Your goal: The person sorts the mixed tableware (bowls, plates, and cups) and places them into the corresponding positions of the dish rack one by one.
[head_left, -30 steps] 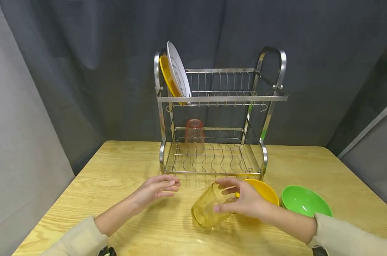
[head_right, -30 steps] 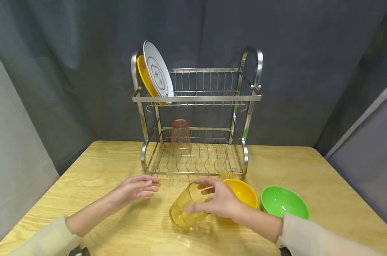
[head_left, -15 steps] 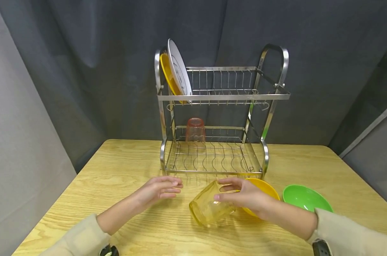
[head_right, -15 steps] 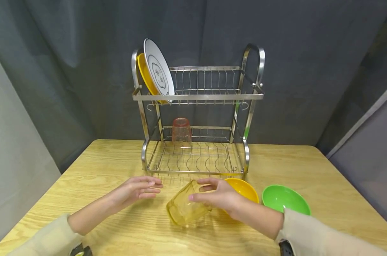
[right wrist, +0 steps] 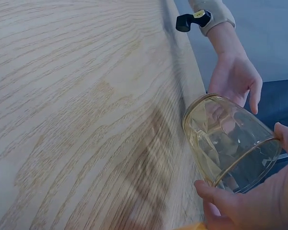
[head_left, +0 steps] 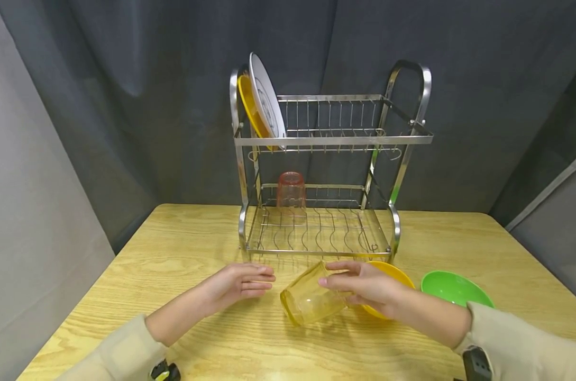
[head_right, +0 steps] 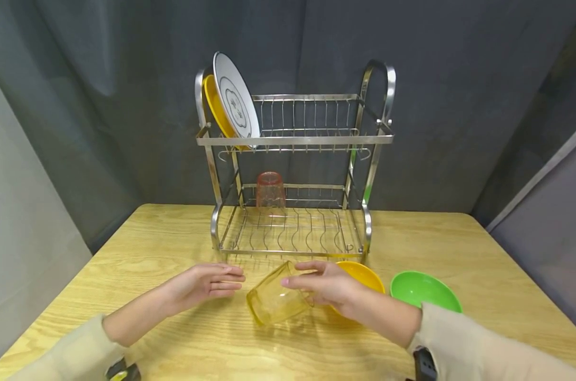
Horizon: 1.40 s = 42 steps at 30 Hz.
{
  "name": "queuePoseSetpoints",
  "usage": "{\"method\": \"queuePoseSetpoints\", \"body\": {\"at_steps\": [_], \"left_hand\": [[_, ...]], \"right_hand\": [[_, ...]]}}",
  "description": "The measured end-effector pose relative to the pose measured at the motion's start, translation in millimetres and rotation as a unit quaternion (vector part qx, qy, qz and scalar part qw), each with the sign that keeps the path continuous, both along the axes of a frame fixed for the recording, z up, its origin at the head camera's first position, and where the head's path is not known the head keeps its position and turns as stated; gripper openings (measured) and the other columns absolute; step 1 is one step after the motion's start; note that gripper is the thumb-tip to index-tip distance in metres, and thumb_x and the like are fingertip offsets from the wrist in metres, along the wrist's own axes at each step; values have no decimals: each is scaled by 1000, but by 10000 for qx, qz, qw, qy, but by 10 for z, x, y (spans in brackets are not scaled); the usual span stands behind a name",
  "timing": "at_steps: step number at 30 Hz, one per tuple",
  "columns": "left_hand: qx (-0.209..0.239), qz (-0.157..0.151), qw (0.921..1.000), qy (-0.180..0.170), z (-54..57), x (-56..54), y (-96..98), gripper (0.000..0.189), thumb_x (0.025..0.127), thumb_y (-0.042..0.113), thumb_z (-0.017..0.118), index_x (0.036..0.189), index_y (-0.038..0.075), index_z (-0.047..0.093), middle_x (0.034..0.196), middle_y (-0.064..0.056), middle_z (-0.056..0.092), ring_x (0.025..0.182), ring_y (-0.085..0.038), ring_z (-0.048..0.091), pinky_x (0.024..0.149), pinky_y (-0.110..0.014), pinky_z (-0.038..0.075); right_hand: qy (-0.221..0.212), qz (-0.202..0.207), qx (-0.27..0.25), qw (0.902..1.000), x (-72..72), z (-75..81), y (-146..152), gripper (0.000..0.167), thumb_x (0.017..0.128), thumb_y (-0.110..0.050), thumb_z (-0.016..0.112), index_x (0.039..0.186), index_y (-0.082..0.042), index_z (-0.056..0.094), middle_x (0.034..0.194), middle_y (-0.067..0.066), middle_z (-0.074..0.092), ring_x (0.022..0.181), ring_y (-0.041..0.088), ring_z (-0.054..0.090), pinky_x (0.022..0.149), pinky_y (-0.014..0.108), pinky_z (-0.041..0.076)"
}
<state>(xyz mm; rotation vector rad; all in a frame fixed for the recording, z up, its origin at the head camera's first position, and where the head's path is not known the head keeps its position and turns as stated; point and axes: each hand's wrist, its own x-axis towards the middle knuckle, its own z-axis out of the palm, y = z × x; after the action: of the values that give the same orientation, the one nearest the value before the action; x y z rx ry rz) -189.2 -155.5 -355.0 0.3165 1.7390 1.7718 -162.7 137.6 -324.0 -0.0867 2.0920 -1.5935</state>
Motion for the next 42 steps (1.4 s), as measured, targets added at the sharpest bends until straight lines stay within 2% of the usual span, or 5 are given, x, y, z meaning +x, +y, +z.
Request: {"method": "queuePoseSetpoints", "body": {"at_steps": [7, 20, 30, 36, 42], "left_hand": [[113, 160, 9990, -406, -4, -10, 30, 57, 100, 23, 42, 143, -12, 29, 150, -33, 30, 141, -44, 32, 120, -49, 27], [409, 831, 9884, -1200, -27, 18, 144, 50, 98, 16, 48, 139, -9, 36, 148, -30, 34, 138, -41, 39, 118, -48, 31], [671, 751, 9827, -1551, 0, -25, 242, 62, 97, 18, 49, 148, -5, 23, 153, -29, 23, 144, -46, 23, 119, -53, 28], [718, 748, 9806, -1663, 15, -46, 325, 62, 95, 18, 53, 146, -5, 25, 151, -31, 28, 143, -46, 27, 117, -53, 30], [769, 861, 9795, -1650, 18, -41, 380, 67, 93, 20, 55, 146, -4, 22, 150, -32, 27, 141, -48, 29, 116, -54, 32]], "right_hand": [[-85, -52, -16, 9999, -21, 34, -17, 69, 86, -33, 71, 142, -6, 42, 150, 19, 37, 138, 44, 37, 110, 63, 34], [-169, -63, -149, 9997, -41, 68, -68, 71, 86, -35, 70, 145, -9, 38, 149, 19, 42, 140, 43, 34, 114, 63, 27], [-233, -101, -384, 9989, -96, 65, -43, 73, 89, -36, 67, 147, -7, 34, 153, 22, 35, 143, 47, 25, 115, 58, 30], [-332, -172, -410, 9985, -123, 85, -18, 76, 89, -37, 67, 148, -6, 30, 157, 23, 24, 143, 49, 20, 116, 58, 28], [-378, -213, -452, 9980, -148, 109, -22, 77, 89, -37, 66, 149, -6, 29, 157, 19, 27, 144, 47, 20, 117, 56, 26]]}}
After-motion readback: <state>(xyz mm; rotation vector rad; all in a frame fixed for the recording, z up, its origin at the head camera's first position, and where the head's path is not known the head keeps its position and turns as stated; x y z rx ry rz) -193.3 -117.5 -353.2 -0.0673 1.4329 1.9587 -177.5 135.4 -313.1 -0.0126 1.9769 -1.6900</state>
